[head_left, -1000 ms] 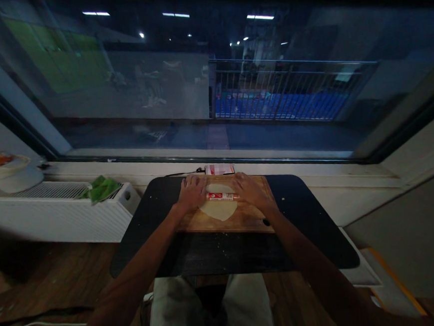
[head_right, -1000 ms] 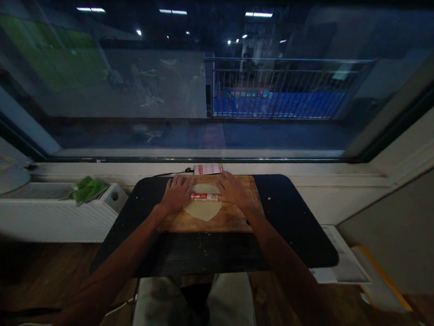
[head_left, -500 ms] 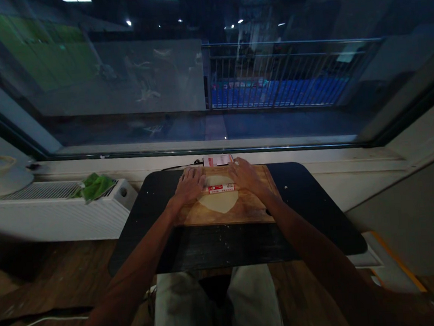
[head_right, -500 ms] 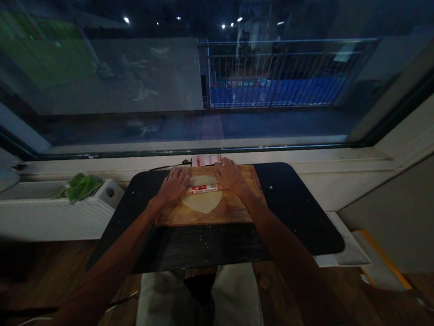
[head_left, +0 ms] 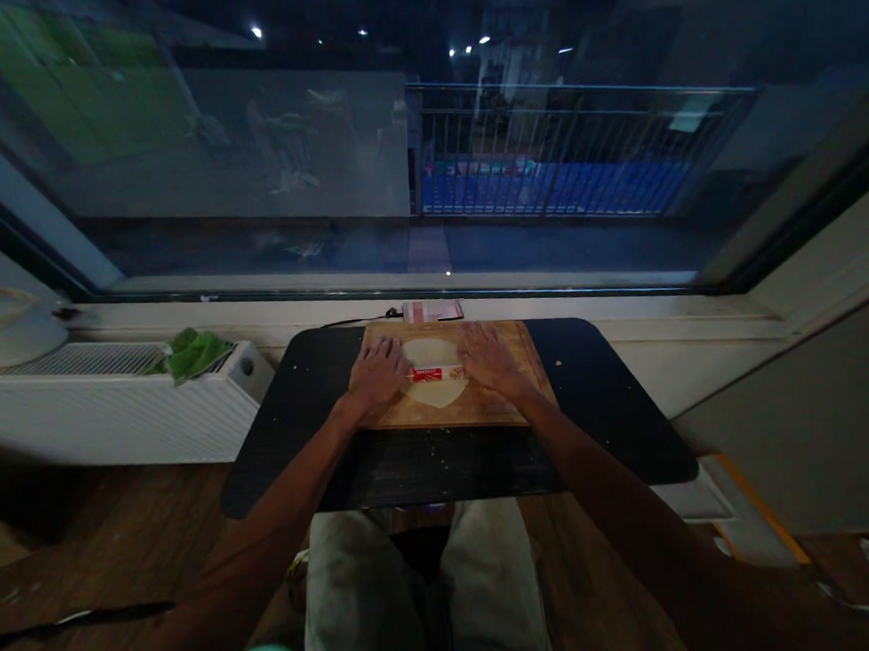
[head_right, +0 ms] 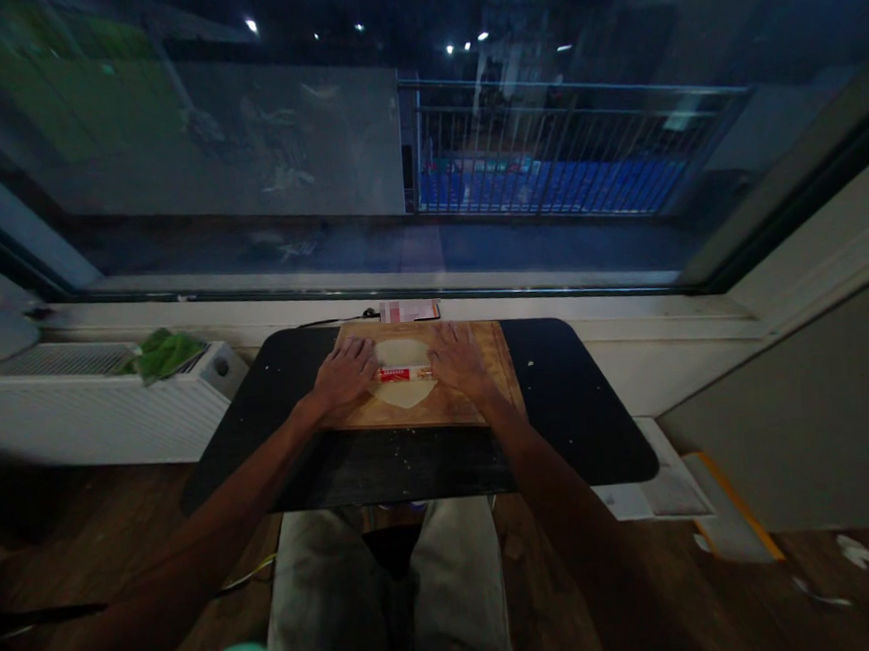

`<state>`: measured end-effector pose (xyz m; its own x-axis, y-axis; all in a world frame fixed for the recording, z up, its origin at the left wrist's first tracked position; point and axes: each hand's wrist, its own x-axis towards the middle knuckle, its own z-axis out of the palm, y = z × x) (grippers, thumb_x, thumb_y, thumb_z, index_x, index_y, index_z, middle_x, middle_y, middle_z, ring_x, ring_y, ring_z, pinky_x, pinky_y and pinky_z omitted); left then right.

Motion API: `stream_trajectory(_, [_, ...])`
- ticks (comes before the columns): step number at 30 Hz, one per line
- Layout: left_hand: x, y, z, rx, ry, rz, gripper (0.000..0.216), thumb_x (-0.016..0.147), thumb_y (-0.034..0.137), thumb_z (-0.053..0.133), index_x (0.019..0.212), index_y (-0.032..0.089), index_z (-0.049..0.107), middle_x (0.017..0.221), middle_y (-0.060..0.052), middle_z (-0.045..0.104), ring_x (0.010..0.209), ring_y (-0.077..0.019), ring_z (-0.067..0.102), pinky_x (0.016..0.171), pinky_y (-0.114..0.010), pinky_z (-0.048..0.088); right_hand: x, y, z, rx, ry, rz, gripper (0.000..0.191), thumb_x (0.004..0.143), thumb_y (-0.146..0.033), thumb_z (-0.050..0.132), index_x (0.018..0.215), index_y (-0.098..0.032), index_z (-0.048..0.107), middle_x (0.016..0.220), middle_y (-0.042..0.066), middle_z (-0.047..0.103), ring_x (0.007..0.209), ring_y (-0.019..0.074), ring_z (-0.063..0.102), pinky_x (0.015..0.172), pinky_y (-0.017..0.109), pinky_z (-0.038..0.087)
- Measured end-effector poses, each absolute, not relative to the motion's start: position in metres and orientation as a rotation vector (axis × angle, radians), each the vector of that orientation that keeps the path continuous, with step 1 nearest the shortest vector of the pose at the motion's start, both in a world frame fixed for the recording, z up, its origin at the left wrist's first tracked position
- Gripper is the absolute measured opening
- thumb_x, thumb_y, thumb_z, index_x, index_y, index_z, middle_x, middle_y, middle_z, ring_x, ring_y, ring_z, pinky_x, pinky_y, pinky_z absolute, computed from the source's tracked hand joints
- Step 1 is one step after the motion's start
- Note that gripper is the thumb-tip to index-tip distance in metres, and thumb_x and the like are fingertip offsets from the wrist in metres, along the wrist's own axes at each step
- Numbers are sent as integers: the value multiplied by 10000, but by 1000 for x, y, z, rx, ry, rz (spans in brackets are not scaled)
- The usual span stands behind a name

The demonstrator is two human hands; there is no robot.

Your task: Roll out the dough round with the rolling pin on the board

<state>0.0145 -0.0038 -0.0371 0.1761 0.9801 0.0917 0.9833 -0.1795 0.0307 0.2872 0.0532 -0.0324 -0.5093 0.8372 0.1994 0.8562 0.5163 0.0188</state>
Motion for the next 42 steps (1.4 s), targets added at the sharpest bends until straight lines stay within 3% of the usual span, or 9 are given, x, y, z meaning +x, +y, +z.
stream_trajectory(7, [14, -14, -32, -2426, -1936, -138, 607, 1134, 331, 349, 1651, 76, 540, 1767, -233, 469, 1708, -374, 344, 1372, -564, 323, 282, 15, -23, -1613, -2497, -128, 595, 1141, -283, 406, 1705, -110, 484, 1750, 189, 508, 1641, 350, 431, 1341, 550, 310])
stream_trajectory(14, [12, -13, -29, -2478, -1842, -41, 568, 1114, 272, 367, 1582, 48, 599, 1717, -280, 512, 1675, -405, 398, 1358, -602, 326, 274, -19, -27, -1718, -2361, -142, 586, 1137, -259, 378, 1667, -44, 506, 1679, 231, 581, 1570, 337, 520, 1308, 501, 349])
stream_trajectory(21, [13, -15, -34, -2469, -1847, -127, 574, 1103, 282, 386, 1571, 22, 593, 1731, -299, 483, 1692, -423, 358, 1370, -612, 292, 267, -46, -31, -1793, -2297, -177, 606, 1151, -283, 340, 1671, -4, 478, 1714, 278, 518, 1601, 350, 485, 1290, 488, 372])
stream_trajectory(26, [16, -18, -35, -2461, -1848, -187, 562, 1109, 279, 354, 1560, 62, 610, 1725, -278, 501, 1690, -404, 366, 1362, -611, 309, 274, -20, -29, -1799, -2351, -174, 607, 1131, -277, 343, 1657, -31, 519, 1694, 242, 559, 1595, 363, 485, 1319, 547, 343])
stream_trajectory(31, [21, -18, -35, -2429, -1904, -250, 539, 1130, 330, 356, 1558, 147, 628, 1703, -201, 562, 1677, -375, 402, 1356, -595, 335, 282, 35, -31, -1737, -2468, -183, 624, 1131, -307, 369, 1707, -97, 489, 1776, 196, 467, 1671, 377, 385, 1365, 614, 267])
stream_trajectory(37, [31, -17, -31, -2310, -2057, -245, 626, 1147, 367, 315, 1628, 39, 546, 1717, -262, 525, 1667, -392, 411, 1344, -583, 352, 280, 86, -29, -1621, -2648, -174, 671, 1151, -330, 349, 1797, -150, 319, 1853, 167, 317, 1729, 369, 270, 1376, 673, 229])
stream_trajectory(42, [33, -13, -29, -2254, -2107, -261, 674, 1145, 382, 291, 1667, -2, 476, 1744, -269, 487, 1681, -386, 383, 1357, -557, 327, 284, 72, -28, -1588, -2625, -172, 678, 1139, -300, 362, 1793, -125, 323, 1840, 186, 334, 1729, 368, 271, 1374, 653, 250])
